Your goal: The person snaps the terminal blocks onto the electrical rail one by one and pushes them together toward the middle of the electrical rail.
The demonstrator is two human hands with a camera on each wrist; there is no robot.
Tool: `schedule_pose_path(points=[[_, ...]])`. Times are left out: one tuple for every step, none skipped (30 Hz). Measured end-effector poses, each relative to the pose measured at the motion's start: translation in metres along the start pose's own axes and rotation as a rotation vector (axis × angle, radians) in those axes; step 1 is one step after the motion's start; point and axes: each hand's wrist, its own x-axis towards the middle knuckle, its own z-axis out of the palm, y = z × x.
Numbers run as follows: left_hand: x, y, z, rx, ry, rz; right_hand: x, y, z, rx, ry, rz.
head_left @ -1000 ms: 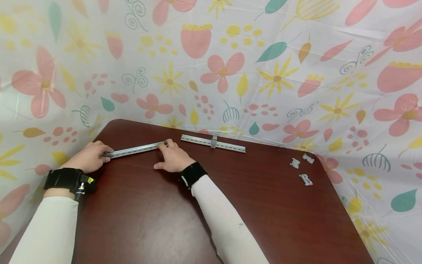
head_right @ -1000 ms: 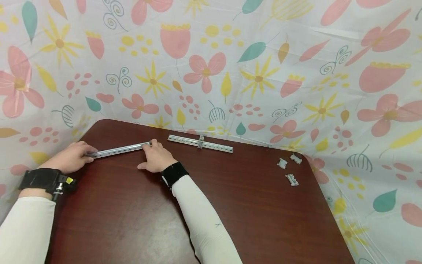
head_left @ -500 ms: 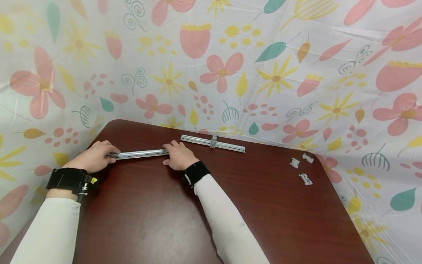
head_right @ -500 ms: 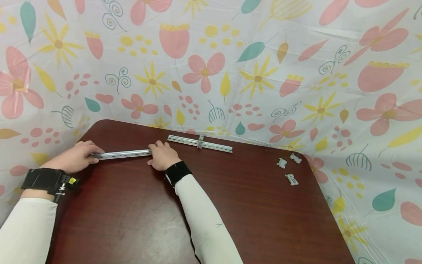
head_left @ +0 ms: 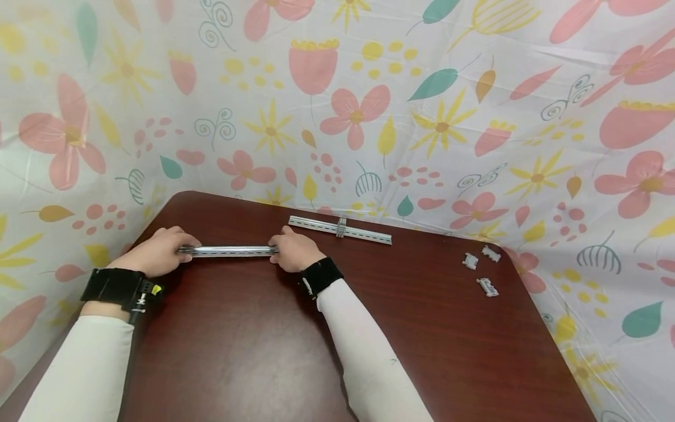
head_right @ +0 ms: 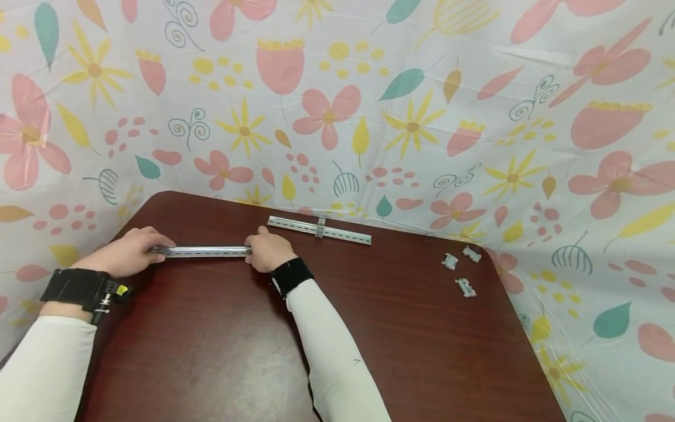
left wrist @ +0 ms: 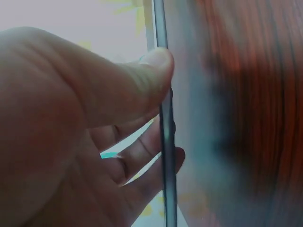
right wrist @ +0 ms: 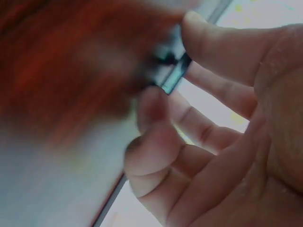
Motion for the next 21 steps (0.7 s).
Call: schedule_pose_path(points=[[0.001, 0.001, 0.001, -0.003, 0.001, 0.003, -0.002, 0.002, -0.001, 0.011, -0.003, 0.003], [0.002, 0.002, 0.002, -0.006, 0.002, 0.008, -0.004, 0.004, -0.002, 0.019, -0.005, 0.008], [0.003, 0.003, 0.004, -0.008, 0.004, 0.013, -0.006, 0.007, -0.003, 0.025, -0.006, 0.011], [0.004, 0.005, 0.006, -0.008, 0.006, 0.019, -0.009, 0.009, -0.004, 0.031, -0.007, 0.016], [0.006, 0.007, 0.008, -0.008, 0.007, 0.023, -0.011, 0.012, -0.004, 0.035, -0.007, 0.019], [0.007, 0.009, 0.011, -0.006, 0.009, 0.027, -0.014, 0.015, -0.004, 0.036, -0.008, 0.022], [0.009, 0.011, 0.013, -0.004, 0.011, 0.033, -0.017, 0.018, -0.004, 0.036, -0.009, 0.025], [0.011, 0.014, 0.016, -0.001, 0.012, 0.036, -0.020, 0.021, -0.004, 0.034, -0.011, 0.027], [0.013, 0.018, 0.018, 0.003, 0.013, 0.039, -0.023, 0.024, -0.004, 0.029, -0.012, 0.029], [0.014, 0.021, 0.021, 0.009, 0.013, 0.042, -0.027, 0.027, -0.004, 0.026, -0.011, 0.031], [0.016, 0.025, 0.023, 0.013, 0.015, 0.042, -0.030, 0.030, -0.004, 0.021, -0.009, 0.033], [0.018, 0.029, 0.026, 0.021, 0.017, 0.041, -0.033, 0.033, -0.004, 0.018, -0.007, 0.037], [0.019, 0.033, 0.028, 0.027, 0.019, 0.042, -0.035, 0.036, -0.004, 0.014, -0.003, 0.039], [0.020, 0.036, 0.030, 0.034, 0.023, 0.043, -0.038, 0.038, -0.004, 0.010, 0.004, 0.044], [0.022, 0.040, 0.032, 0.044, 0.027, 0.047, -0.041, 0.041, -0.005, 0.012, 0.011, 0.049], [0.023, 0.043, 0.034, 0.052, 0.033, 0.051, -0.043, 0.044, -0.005, 0.014, 0.017, 0.054], [0.025, 0.046, 0.036, 0.058, 0.040, 0.056, -0.046, 0.047, -0.005, 0.018, 0.024, 0.059], [0.026, 0.049, 0.038, 0.061, 0.045, 0.062, -0.049, 0.049, -0.005, 0.023, 0.027, 0.063], [0.027, 0.051, 0.040, 0.063, 0.050, 0.070, -0.052, 0.052, -0.005, 0.028, 0.031, 0.065], [0.029, 0.053, 0.042, 0.065, 0.055, 0.078, -0.055, 0.055, -0.005, 0.030, 0.035, 0.066], [0.030, 0.055, 0.044, 0.067, 0.058, 0.087, -0.058, 0.058, -0.006, 0.032, 0.037, 0.065]])
